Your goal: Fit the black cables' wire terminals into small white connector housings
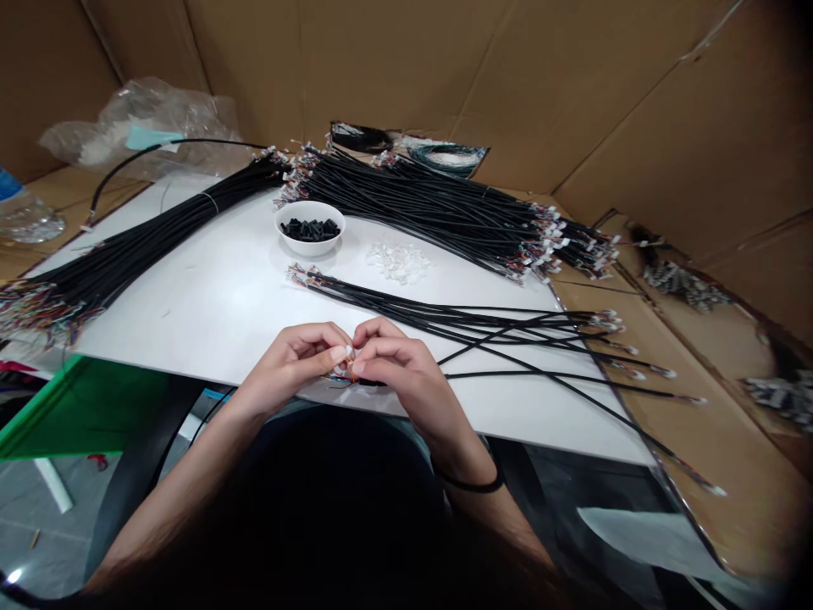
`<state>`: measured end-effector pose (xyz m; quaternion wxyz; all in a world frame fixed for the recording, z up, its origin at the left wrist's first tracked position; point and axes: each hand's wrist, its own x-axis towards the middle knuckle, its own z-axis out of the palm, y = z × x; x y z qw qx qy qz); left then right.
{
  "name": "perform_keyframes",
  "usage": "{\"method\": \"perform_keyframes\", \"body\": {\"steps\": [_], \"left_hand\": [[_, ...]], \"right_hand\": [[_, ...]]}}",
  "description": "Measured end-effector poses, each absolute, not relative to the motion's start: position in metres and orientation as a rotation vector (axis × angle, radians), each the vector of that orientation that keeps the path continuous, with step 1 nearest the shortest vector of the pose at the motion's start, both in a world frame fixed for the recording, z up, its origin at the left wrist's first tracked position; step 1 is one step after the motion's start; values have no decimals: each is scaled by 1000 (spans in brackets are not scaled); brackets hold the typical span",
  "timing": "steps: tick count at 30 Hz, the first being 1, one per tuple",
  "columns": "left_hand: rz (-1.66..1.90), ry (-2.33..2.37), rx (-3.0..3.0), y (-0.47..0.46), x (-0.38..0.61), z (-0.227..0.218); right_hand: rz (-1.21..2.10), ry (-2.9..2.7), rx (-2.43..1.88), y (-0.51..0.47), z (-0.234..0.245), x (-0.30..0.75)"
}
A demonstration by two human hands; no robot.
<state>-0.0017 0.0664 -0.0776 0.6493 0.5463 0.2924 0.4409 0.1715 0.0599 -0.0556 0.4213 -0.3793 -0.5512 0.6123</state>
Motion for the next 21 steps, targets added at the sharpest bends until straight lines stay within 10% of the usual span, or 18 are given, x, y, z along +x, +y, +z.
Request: {"method": "perform_keyframes", "body": {"steps": [21], "left_hand": [[1020, 722, 1384, 66, 0, -77]], "right_hand": [[1571, -1343, -962, 58, -55, 171]]}}
